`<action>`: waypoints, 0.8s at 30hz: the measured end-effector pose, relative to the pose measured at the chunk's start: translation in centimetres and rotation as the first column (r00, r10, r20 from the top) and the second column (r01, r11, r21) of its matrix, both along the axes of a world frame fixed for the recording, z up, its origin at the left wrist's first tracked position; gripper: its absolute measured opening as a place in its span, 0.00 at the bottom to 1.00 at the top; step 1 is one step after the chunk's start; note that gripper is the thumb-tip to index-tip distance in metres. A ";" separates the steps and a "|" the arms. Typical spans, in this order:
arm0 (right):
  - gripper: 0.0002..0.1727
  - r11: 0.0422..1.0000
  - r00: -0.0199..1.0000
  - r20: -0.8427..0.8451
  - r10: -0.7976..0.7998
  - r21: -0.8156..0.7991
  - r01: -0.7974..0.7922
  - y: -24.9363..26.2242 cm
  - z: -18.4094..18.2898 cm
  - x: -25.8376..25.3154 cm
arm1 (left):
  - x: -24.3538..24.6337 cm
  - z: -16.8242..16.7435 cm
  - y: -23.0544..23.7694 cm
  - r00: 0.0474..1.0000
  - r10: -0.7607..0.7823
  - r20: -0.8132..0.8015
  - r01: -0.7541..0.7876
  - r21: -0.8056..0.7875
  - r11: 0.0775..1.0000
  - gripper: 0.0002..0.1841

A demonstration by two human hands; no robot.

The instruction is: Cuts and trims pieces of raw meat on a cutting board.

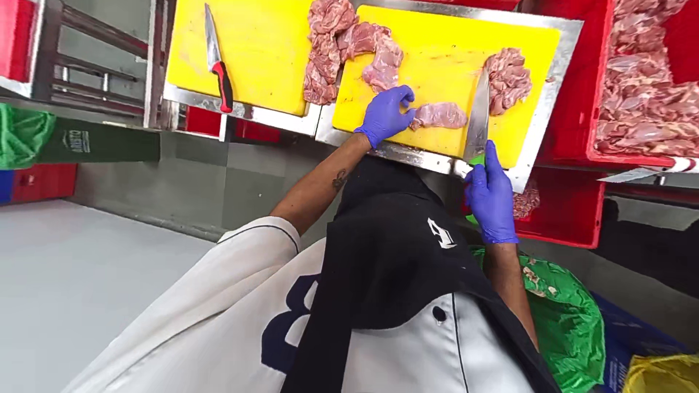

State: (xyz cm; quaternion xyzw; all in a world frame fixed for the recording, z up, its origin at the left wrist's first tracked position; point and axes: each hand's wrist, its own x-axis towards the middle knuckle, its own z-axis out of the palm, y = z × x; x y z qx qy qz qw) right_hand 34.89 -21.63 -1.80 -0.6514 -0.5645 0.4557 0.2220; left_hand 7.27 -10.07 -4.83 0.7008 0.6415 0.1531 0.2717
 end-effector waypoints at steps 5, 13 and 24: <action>0.30 0.889 0.769 0.507 0.389 0.013 -0.458 -2.6 5.8 -1.7 | 0.8 -2.0 -0.1 0.960 -0.275 0.053 0.252 0.261 0.932 0.11; 0.32 0.893 0.776 0.481 0.407 -0.032 -0.448 2.7 2.4 -6.1 | 1.0 -1.6 -0.4 0.967 -0.252 -0.035 0.254 0.211 0.944 0.11; 0.30 0.977 0.958 0.194 0.209 -0.004 -0.213 3.4 3.8 -2.4 | 0.1 0.2 4.5 0.987 -0.048 0.151 0.040 0.058 0.998 0.23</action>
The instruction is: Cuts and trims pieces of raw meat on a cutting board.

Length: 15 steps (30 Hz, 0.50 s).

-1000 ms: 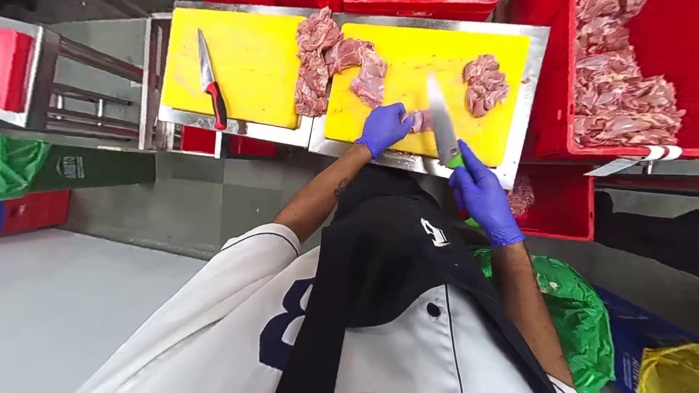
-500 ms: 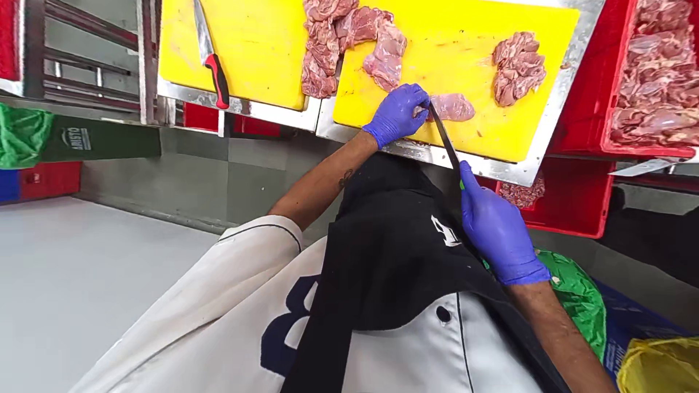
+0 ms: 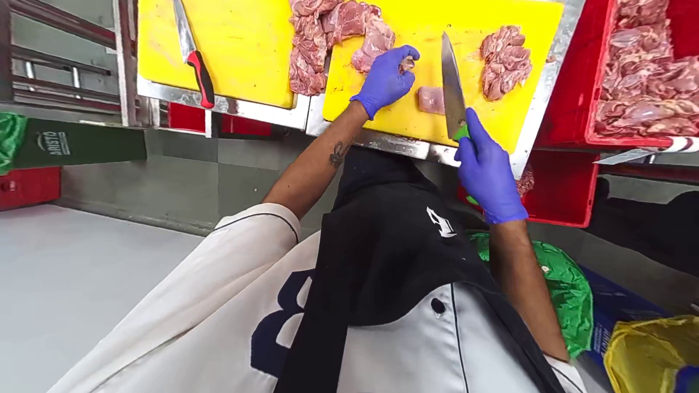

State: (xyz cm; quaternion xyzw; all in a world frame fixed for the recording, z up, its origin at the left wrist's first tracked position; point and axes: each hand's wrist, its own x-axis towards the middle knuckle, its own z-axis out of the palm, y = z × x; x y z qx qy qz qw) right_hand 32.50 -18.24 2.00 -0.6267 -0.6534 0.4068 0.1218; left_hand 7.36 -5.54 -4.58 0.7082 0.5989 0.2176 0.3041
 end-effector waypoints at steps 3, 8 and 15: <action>0.30 0.998 0.988 0.140 0.063 -0.030 -0.060 -3.1 1.2 1.5 | 2.1 -0.9 -1.4 0.976 -0.218 -0.010 0.218 0.063 0.974 0.17; 0.30 0.980 0.923 0.340 0.180 0.018 -0.198 -5.2 1.2 0.6 | 3.4 -1.7 -3.3 0.971 -0.197 -0.138 0.213 0.114 0.970 0.14; 0.31 0.982 0.966 0.242 0.089 0.143 -0.126 4.9 -3.1 -5.6 | 3.4 -1.3 -2.7 0.953 -0.215 -0.215 0.239 0.096 0.966 0.19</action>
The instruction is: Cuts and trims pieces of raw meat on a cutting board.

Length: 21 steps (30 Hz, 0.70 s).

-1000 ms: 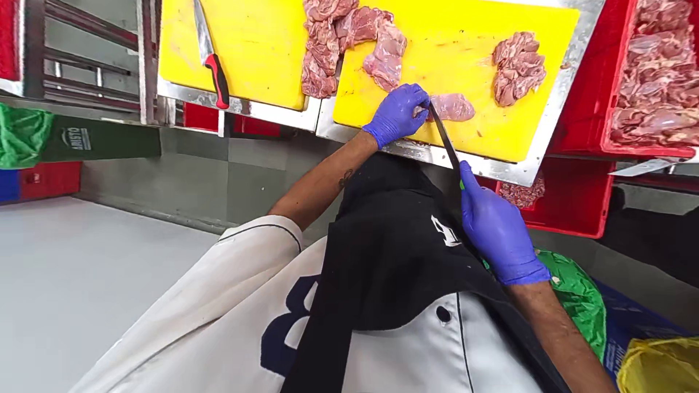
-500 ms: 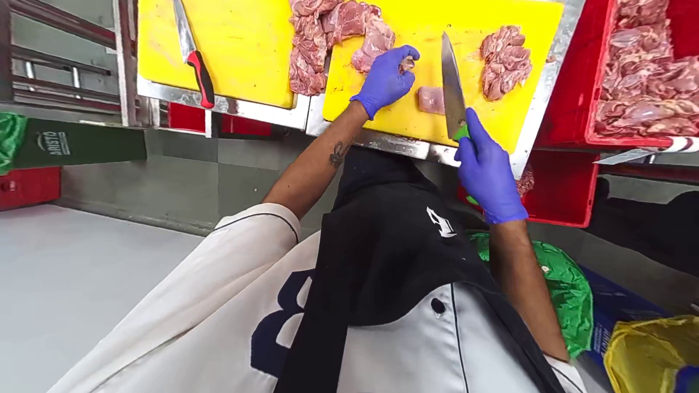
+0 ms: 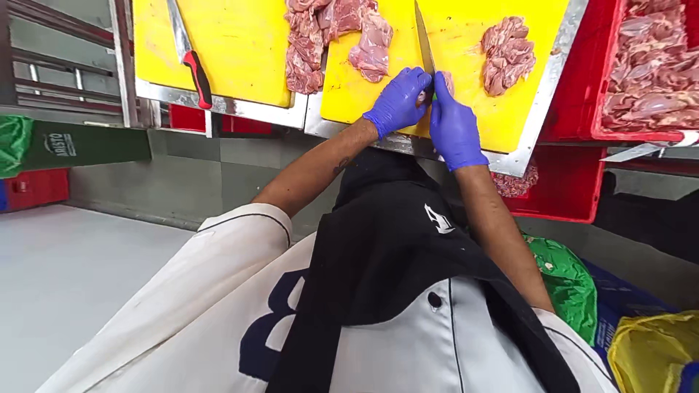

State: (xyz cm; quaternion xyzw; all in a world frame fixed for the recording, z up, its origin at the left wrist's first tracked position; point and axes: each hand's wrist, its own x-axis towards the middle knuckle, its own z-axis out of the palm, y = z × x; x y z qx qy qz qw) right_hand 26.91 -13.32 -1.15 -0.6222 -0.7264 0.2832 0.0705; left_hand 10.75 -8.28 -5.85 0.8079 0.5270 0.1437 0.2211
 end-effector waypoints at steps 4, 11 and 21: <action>0.30 0.994 0.976 -0.209 -0.069 -0.102 0.049 -0.8 1.0 3.4 | -0.9 1.1 4.2 0.978 0.207 -0.009 -0.207 -0.098 0.973 0.21; 0.30 0.889 0.795 -0.405 -0.452 -0.276 0.365 -6.1 2.3 9.4 | 1.3 0.4 6.9 0.921 -0.357 0.156 0.372 -0.085 0.924 0.14; 0.30 0.994 0.990 0.128 0.060 -0.099 -0.047 -10.6 5.8 8.3 | -0.6 -0.6 1.4 0.975 -0.135 0.178 0.142 -0.028 0.989 0.12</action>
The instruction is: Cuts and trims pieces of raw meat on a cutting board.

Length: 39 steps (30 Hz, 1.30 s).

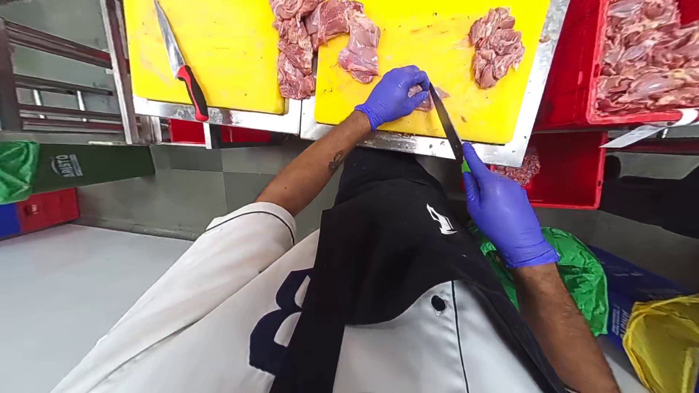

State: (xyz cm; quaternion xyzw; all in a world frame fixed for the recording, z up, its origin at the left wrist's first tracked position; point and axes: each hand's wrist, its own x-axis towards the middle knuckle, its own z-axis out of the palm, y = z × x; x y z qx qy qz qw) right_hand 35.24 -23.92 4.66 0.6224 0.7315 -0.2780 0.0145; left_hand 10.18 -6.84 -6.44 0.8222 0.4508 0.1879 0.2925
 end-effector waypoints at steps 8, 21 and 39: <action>0.30 0.987 0.939 -0.307 -0.156 -0.014 0.159 8.4 -7.5 -5.5 | -0.7 0.4 0.3 0.989 0.130 -0.071 -0.127 0.046 0.991 0.12; 0.29 0.998 0.998 -0.059 0.031 -0.052 -0.034 1.4 -4.2 1.6 | -2.7 0.6 1.4 0.952 0.303 0.033 -0.300 -0.076 0.951 0.12; 0.29 0.918 0.757 -0.573 -0.314 0.021 0.396 4.1 -0.9 3.8 | -2.7 9.6 12.6 0.960 0.279 0.029 -0.279 -0.016 0.960 0.30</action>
